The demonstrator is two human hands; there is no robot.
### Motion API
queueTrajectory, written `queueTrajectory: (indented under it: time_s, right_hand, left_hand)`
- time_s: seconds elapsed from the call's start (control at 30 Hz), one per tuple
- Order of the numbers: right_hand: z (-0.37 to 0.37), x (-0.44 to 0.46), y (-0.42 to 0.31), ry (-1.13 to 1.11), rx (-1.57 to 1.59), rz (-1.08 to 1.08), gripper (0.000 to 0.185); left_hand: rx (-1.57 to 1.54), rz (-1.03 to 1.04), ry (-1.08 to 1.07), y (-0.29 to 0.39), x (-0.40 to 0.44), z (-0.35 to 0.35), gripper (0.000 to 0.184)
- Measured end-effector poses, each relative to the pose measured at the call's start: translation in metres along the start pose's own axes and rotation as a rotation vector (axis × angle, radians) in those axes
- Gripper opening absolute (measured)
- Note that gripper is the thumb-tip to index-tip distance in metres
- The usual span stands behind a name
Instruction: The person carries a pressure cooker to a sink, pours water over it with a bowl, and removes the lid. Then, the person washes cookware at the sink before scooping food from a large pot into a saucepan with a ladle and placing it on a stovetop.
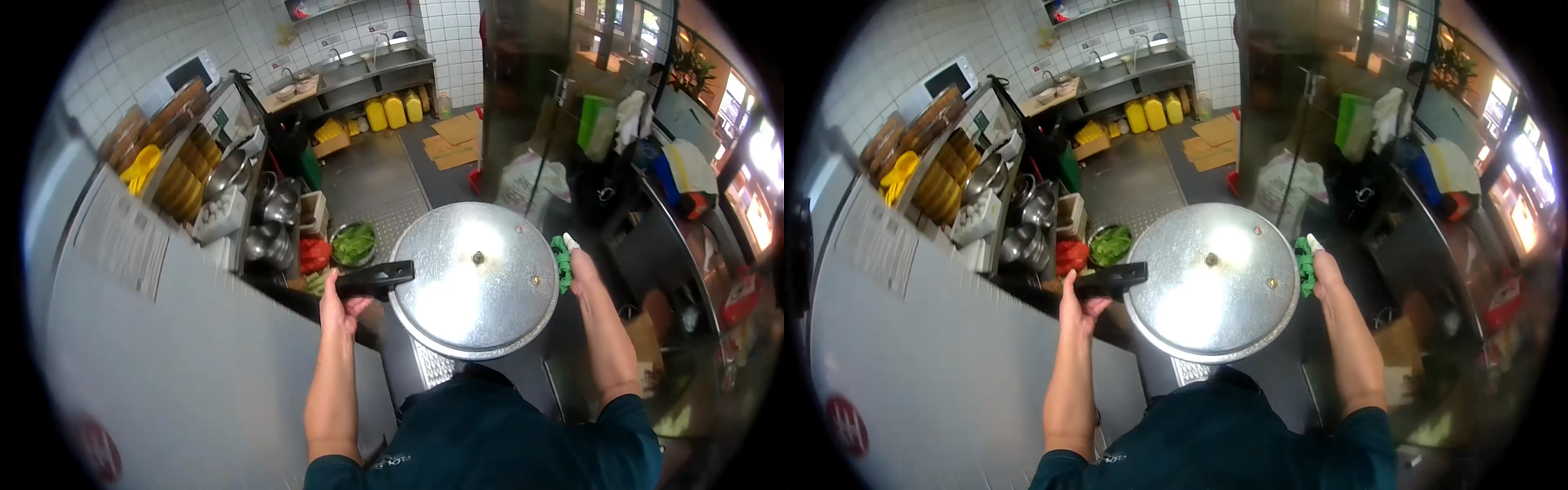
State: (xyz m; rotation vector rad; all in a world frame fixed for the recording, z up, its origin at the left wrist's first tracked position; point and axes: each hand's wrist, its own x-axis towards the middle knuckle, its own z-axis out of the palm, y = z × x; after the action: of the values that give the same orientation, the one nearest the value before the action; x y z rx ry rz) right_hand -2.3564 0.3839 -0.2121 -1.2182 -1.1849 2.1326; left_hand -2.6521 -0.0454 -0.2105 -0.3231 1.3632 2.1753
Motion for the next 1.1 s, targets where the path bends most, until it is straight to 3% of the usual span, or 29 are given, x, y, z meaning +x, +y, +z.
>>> queueTrajectory:
  time_s: [0.13,0.17,0.43,0.57,0.77,0.87,1.1]
  right_hand:
    - [0.092,0.1,-0.024,0.051,-0.042,-0.008,0.036]
    - [0.118,0.128,-0.031,0.133,0.02,-0.035,0.036]
    - [0.241,0.317,-0.113,0.005,-0.021,-0.001,0.039]
    - [0.304,0.4,-0.14,0.119,-0.014,-0.02,0.037]
    - [0.367,0.572,-0.2,0.071,0.007,-0.007,0.036]
    - [0.432,0.651,-0.233,0.135,0.026,-0.044,0.035]
    - [0.539,0.852,-0.308,0.041,-0.019,0.012,0.036]
  left_hand:
    - [0.003,0.018,0.033,0.042,0.114,0.018,0.071]
    - [0.01,0.005,0.041,0.055,0.144,0.026,0.068]
    - [-0.048,0.044,0.014,0.143,0.365,0.12,0.055]
    - [-0.021,0.012,-0.084,0.18,0.487,0.161,0.055]
    - [-0.031,-0.014,-0.107,0.241,0.663,0.245,0.058]
    - [-0.05,-0.021,-0.059,0.26,0.75,0.274,0.058]
    - [-0.067,0.003,0.013,0.311,0.942,0.353,0.058]
